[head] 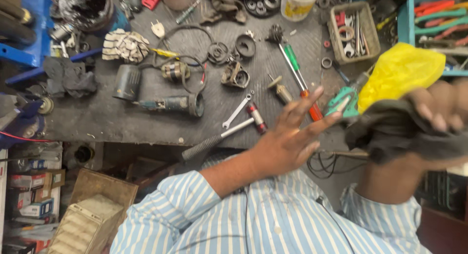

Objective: The person disassembles and reassembles small electromechanical components on a cluttered workbench. They use a screwdriver to remove screws, separate housings, and handle internal parts such as a rotor and stator. The person also uses a hammer to tap components and a cloth to wipe parts before reassembly.

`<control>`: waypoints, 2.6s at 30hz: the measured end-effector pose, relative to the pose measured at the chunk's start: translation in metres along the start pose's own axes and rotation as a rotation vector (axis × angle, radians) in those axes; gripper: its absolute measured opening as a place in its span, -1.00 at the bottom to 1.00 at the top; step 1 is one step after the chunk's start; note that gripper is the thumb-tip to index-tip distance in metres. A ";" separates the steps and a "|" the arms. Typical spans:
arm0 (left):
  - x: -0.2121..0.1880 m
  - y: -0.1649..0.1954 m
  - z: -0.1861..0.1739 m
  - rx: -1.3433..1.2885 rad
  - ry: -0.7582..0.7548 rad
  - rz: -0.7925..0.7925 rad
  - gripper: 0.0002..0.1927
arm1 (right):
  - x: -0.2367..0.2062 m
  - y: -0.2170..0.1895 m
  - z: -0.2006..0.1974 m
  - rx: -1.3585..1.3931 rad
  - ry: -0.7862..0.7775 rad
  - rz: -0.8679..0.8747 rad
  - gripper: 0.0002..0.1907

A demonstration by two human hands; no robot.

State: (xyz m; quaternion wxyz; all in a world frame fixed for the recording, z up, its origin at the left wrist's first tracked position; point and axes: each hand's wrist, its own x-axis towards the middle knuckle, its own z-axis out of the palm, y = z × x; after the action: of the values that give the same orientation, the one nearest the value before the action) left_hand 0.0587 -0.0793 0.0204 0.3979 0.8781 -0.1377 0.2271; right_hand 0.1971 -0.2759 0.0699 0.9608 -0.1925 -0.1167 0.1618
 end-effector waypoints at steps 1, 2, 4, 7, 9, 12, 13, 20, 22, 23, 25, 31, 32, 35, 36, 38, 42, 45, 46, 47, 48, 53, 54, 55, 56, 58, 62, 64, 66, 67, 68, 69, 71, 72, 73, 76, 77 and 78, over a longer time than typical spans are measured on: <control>0.001 -0.001 -0.001 0.125 0.027 0.050 -0.19 | -0.006 0.012 0.003 -0.021 0.009 0.033 -0.43; 0.003 -0.004 -0.003 0.256 0.059 0.108 -0.30 | -0.011 0.028 0.005 -0.036 0.011 0.068 -0.39; 0.013 -0.017 -0.010 0.501 0.078 0.149 -0.46 | -0.029 0.068 0.006 -0.161 0.074 0.127 -0.29; 0.016 -0.037 -0.027 0.633 0.015 0.142 -0.57 | -0.041 0.108 -0.004 -0.418 0.166 0.312 -0.29; 0.004 -0.056 -0.049 0.504 -0.015 0.258 -0.72 | -0.038 0.113 -0.016 -0.583 0.052 0.529 -0.33; -0.017 -0.078 -0.064 0.229 -0.059 0.212 -0.87 | -0.032 0.109 -0.035 -0.814 -0.215 0.646 -0.43; -0.026 -0.082 -0.069 -0.049 -0.009 0.082 -0.86 | -0.030 0.108 -0.040 -0.921 -0.255 0.589 -0.48; -0.122 -0.095 -0.147 -1.270 0.795 -0.331 -0.51 | -0.033 0.124 -0.052 -1.413 -0.160 0.323 -0.58; -0.147 -0.109 -0.187 -1.265 1.047 -0.293 -0.51 | -0.036 0.132 -0.050 -1.526 -0.214 0.340 -0.60; -0.157 -0.118 -0.212 -1.201 1.219 -0.400 -0.54 | -0.037 0.137 -0.049 -1.582 -0.246 0.346 -0.61; -0.174 -0.133 -0.250 -0.914 1.383 -0.529 -0.63 | -0.038 0.150 -0.045 -1.719 -0.397 0.362 -0.63; -0.218 -0.166 -0.322 0.191 1.221 -0.506 -0.91 | -0.041 0.196 -0.023 -1.937 -0.863 0.047 -0.58; -0.225 -0.172 -0.332 0.389 1.190 -0.542 -0.97 | -0.041 0.202 -0.020 -1.936 -0.906 -0.012 -0.54; -0.235 -0.184 -0.367 0.627 1.078 -0.667 -0.93 | -0.038 0.218 -0.010 -1.890 -1.025 0.038 -0.55; -0.238 -0.187 -0.378 0.702 0.942 -0.661 -0.90 | -0.037 0.223 -0.007 -1.916 -1.056 0.076 -0.55; -0.240 -0.189 -0.395 0.842 0.662 -0.648 -0.70 | -0.038 0.234 -0.001 -1.964 -1.120 0.161 -0.53; -0.217 -0.175 -0.381 0.990 0.320 -0.932 -0.68 | -0.038 0.256 0.009 -2.084 -1.098 0.188 -0.56; -0.191 -0.150 -0.341 0.972 0.247 -0.880 -0.74 | -0.039 0.269 0.017 -2.167 -1.118 0.150 -0.51; -0.183 -0.141 -0.327 0.829 0.199 -0.972 -0.72 | -0.040 0.271 0.020 -2.147 -1.097 0.165 -0.51; -0.176 -0.130 -0.313 0.681 0.146 -1.056 -0.70 | -0.042 0.273 0.023 -2.129 -1.070 0.181 -0.50; -0.170 -0.119 -0.301 0.645 0.129 -1.022 -0.67 | -0.046 0.276 0.027 -2.132 -1.076 0.141 -0.50; -0.166 -0.099 -0.276 0.642 0.062 -0.813 -0.14 | -0.070 0.293 0.048 -2.144 -1.075 0.027 -0.48; -0.171 -0.105 -0.283 0.716 0.063 -0.835 -0.07 | -0.076 0.295 0.052 -2.149 -1.077 0.009 -0.48; -0.177 -0.112 -0.293 0.794 0.066 -0.852 0.00 | -0.080 0.297 0.056 -2.153 -1.078 -0.015 -0.49; -0.187 -0.122 -0.311 0.847 0.115 -0.925 0.01 | -0.081 0.298 0.058 -2.161 -1.076 -0.050 -0.49; -0.207 -0.137 -0.358 0.977 0.240 -1.077 0.04 | -0.085 0.298 0.062 -2.125 -1.031 -0.015 -0.48; -0.232 -0.133 -0.422 1.108 0.334 -0.873 -0.06 | -0.095 0.298 0.061 -2.031 -0.933 -0.021 -0.48; -0.226 -0.123 -0.429 1.050 0.025 -1.123 -0.28 | -0.099 0.302 0.059 -2.019 -0.918 0.000 -0.47; -0.215 -0.110 -0.402 0.894 -0.125 -1.137 -0.44 | -0.103 0.305 0.060 -2.000 -0.918 0.000 -0.45; -0.211 -0.101 -0.382 0.868 -0.063 -0.911 -0.47 | -0.104 0.308 0.061 -1.983 -0.924 -0.014 -0.44; -0.204 -0.097 -0.360 0.804 -0.168 -0.807 -0.36 | -0.105 0.312 0.064 -1.963 -0.930 -0.031 -0.43; -0.200 -0.094 -0.341 0.650 -0.120 -0.446 -0.40 | -0.104 0.317 0.067 -1.959 -0.938 -0.048 -0.44; -0.195 -0.086 -0.299 0.354 -0.155 -0.361 -0.21 | -0.103 0.326 0.077 -1.944 -0.965 -0.085 -0.44; -0.195 -0.086 -0.287 0.373 -0.224 -0.436 -0.29 | -0.103 0.329 0.082 -1.918 -0.976 -0.075 -0.48; -0.197 -0.087 -0.278 0.390 -0.293 -0.509 -0.37 | -0.104 0.333 0.087 -1.893 -0.986 -0.065 -0.52; -0.211 -0.098 -0.279 0.423 -0.213 -0.578 -0.63 | -0.104 0.331 0.097 -1.723 -0.995 -0.145 -0.58; -0.219 -0.104 -0.287 0.428 -0.143 -0.577 -0.72 | -0.104 0.329 0.098 -1.648 -0.991 -0.184 -0.58; -0.229 -0.111 -0.296 0.436 -0.045 -0.591 -0.72 | -0.103 0.325 0.098 -1.677 -0.936 -0.230 -0.58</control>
State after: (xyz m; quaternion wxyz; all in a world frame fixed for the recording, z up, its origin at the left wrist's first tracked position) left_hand -0.1766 0.2315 0.0056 0.2466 0.9489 0.1650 0.1071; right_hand -0.0125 0.0036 0.0083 0.3772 -0.7192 -0.5834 -0.0088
